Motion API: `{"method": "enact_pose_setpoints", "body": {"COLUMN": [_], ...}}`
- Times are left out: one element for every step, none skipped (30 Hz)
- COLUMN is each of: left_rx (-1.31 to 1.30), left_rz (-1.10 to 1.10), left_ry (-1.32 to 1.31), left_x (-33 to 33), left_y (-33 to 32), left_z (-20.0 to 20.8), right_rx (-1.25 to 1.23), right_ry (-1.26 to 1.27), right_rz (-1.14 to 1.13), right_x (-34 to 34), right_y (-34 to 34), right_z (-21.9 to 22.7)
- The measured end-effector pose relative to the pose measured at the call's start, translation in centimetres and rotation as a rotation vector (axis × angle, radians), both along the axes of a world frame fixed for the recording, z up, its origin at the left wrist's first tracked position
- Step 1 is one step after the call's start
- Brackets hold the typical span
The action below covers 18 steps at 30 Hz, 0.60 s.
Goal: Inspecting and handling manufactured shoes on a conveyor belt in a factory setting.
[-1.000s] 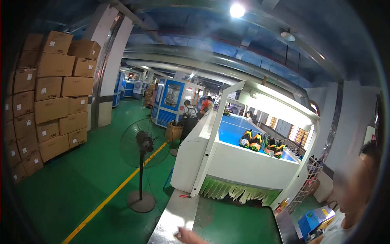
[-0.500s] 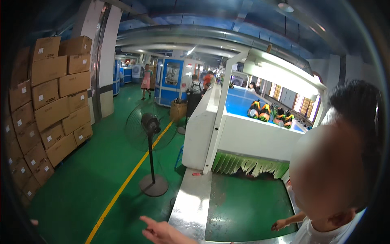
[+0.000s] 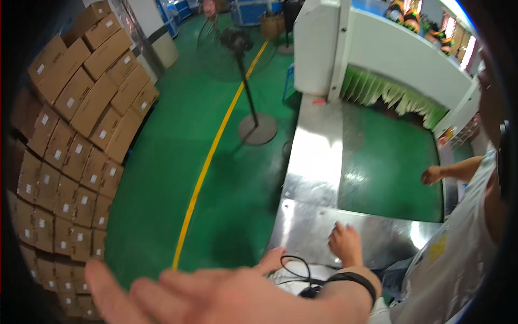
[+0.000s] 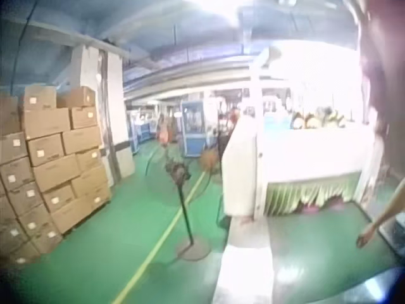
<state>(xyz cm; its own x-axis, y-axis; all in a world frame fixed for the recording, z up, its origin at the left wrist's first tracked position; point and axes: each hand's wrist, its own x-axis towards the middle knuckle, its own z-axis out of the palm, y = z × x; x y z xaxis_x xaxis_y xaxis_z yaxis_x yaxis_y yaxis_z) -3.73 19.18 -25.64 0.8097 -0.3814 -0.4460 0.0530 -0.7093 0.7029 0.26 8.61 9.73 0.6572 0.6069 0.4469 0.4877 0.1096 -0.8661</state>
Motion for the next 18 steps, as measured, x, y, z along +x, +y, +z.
{"method": "enact_pose_setpoints", "body": {"left_rx": [0.030, -0.073, -0.190, -0.139, -0.145, -0.118, -0.079, -0.048, -0.018, 0.013, 0.041, 0.053, 0.074, 0.072, 0.059, 0.087, 0.114, 0.106], "left_rz": [0.028, 0.103, 0.168, 0.175, 0.186, 0.193, 0.213, 0.220, 0.215, 0.190, 0.165, 0.118, 0.116, 0.104, 0.116, 0.101, 0.085, 0.062], "left_ry": [0.039, 0.093, 0.104, 0.103, 0.064, 0.106, 0.129, 0.124, 0.115, 0.113, 0.106, 0.077, 0.085, 0.117, 0.143, 0.151, 0.159, 0.144], "left_x": [-0.8, -1.7, -1.8, -2.1, -2.5, -2.5, -2.5, -2.3, -2.3, -2.1, -2.0, -1.8, -1.8, -1.7, -1.7, -1.7, -1.6, -1.6], "left_y": [0.5, 0.6, 0.9, 0.9, 1.0, 1.0, 0.9, 1.0, 0.9, 1.1, 1.1, 1.2, 1.3, 1.4, 1.4, 1.4, 1.3, 1.2], "left_z": [-0.2, -0.4, -0.6, -0.7, -0.7, -0.7, -0.6, -0.5, -0.6, -0.7, -1.0, -1.3, -1.8, -2.2, -2.7, -3.1, -3.3, -3.4], "right_rx": [-0.014, -0.030, -0.049, -0.067, -0.083, -0.100, -0.118, -0.132, -0.144, -0.156, -0.165, -0.170, -0.162, -0.154, -0.162, -0.200, -0.251, -0.303], "right_ry": [0.002, 0.002, -0.013, -0.025, -0.037, -0.046, -0.061, -0.077, -0.100, -0.124, -0.154, -0.191, -0.238, -0.286, -0.323, -0.347, -0.353, -0.346], "right_rz": [-0.030, -0.058, -0.086, -0.116, -0.148, -0.183, -0.217, -0.250, -0.281, -0.313, -0.343, -0.369, -0.385, -0.391, -0.379, -0.343, -0.302, -0.244], "right_x": [-0.1, 0.0, 0.2, 0.7, 1.3, 2.1, 2.9, 3.7, 4.3, 4.8, 5.1, 5.3, 5.0, 4.6, 4.2, 3.9, 3.7, 3.8], "right_y": [-0.4, -0.8, -1.0, -1.2, -1.5, -1.8, -2.0, -2.2, -2.5, -2.8, -3.0, -3.2, -3.4, -3.6, -3.5, -3.4, -2.9, -2.7], "right_z": [-0.3, -0.6, -0.6, -0.6, -0.4, -0.1, 0.4, 1.0, 1.7, 2.6, 3.4, 4.3, 5.0, 5.6, 5.8, 5.5, 4.8, 3.7]}}
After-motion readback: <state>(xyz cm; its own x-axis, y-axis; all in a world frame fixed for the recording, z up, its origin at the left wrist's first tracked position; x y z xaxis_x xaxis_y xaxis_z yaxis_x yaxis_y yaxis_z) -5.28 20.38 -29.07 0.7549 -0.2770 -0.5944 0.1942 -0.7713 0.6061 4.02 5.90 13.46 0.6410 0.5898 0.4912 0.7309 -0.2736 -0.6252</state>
